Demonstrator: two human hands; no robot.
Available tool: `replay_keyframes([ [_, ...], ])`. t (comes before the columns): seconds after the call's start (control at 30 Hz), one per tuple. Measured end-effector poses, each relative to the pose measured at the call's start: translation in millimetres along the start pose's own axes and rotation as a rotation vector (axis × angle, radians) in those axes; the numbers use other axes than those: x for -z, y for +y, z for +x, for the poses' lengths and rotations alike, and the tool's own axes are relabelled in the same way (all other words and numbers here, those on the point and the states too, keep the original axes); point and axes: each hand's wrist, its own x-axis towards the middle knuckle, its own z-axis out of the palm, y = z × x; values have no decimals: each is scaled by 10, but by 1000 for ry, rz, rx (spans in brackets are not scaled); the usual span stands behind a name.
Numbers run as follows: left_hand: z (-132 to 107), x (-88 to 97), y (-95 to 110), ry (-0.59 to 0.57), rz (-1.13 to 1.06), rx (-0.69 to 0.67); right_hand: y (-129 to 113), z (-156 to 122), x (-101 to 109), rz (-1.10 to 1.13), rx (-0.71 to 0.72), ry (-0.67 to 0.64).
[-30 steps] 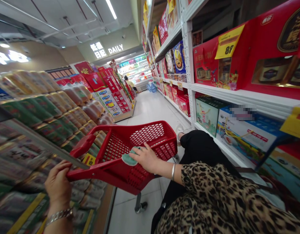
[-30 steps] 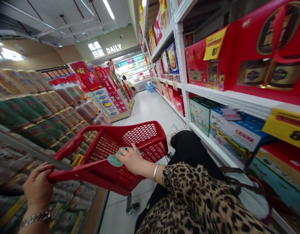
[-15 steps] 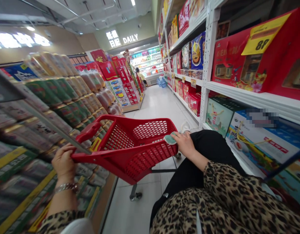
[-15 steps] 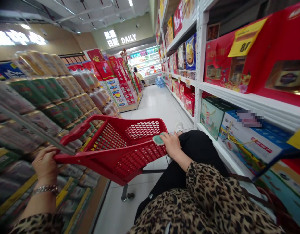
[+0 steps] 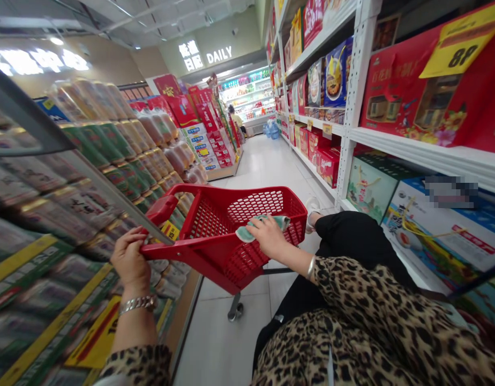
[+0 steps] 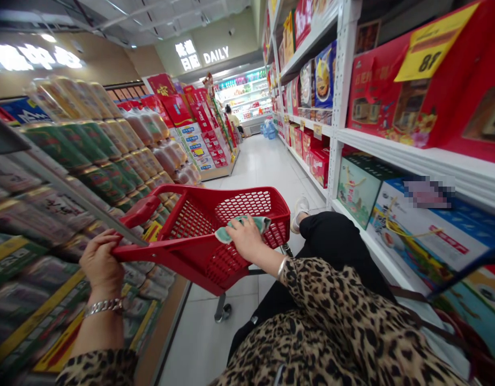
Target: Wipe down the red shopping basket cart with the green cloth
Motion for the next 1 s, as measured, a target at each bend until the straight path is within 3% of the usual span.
replay_keyframes([
  [0.23,-172,-79,57,-50,-56,-50,-702,324,67,144,217,44],
  [0.4,-245,-116,85,-94,-106,-62,-796,378,41,116,265,85],
  [0.57,-168,-154,22,-112,-117,-62,-468,233,-51,31,145,85],
  [0.8,18,-218,-92,-141,-87,-42,276,-100,-40,-87,-59,5],
  [1.0,188,-301,-34,-168,193,63,955,-324,25,-111,-238,-16],
])
